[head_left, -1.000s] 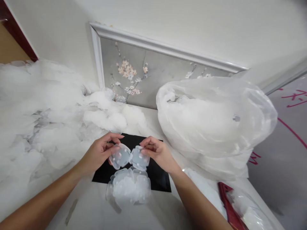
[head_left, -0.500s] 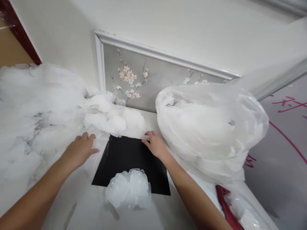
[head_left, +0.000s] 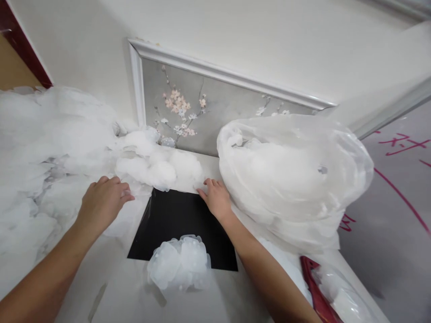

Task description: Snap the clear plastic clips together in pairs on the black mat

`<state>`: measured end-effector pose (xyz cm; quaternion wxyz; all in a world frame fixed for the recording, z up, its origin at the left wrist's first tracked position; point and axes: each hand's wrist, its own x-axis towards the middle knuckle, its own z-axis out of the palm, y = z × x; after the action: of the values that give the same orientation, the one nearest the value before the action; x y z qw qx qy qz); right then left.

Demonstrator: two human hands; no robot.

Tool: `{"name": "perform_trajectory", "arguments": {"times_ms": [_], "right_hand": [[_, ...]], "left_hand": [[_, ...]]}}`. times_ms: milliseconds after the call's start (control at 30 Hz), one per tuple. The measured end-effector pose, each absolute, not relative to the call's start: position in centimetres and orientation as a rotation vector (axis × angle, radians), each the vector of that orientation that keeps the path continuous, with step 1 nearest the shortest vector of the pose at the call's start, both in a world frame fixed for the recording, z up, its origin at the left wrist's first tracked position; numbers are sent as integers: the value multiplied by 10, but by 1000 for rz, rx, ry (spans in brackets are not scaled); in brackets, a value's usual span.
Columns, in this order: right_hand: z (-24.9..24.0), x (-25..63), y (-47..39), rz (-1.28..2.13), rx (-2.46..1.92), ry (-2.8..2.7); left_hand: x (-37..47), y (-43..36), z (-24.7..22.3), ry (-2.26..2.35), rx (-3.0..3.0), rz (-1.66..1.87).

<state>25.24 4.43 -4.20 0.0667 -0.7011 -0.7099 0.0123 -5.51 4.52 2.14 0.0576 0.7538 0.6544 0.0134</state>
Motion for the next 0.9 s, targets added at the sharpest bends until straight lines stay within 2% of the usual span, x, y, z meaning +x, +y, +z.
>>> {"name": "perform_trajectory", "arguments": {"times_ms": [167,267,333,500,567,900], "right_hand": [[-55,256,55,63,-2180,-2138],[-54,259,60,153,-2127,-1994],[-50,261,57,418,-2015,-1781],[-43,251,30,1372,-1458,-1179],[-44,245,20,1557,-1311,-1107],[-56,244,12,1537,-1326,-1085]], "left_hand": [[-48,49,13,1727,1745,598],[-32,43,3,1378,1226,721],[-19,37,-3,1173,944,767],[1,28,-10,975,532,713],[2,28,-13,944,486,684],[-4,33,-33,880,566,617]]}}
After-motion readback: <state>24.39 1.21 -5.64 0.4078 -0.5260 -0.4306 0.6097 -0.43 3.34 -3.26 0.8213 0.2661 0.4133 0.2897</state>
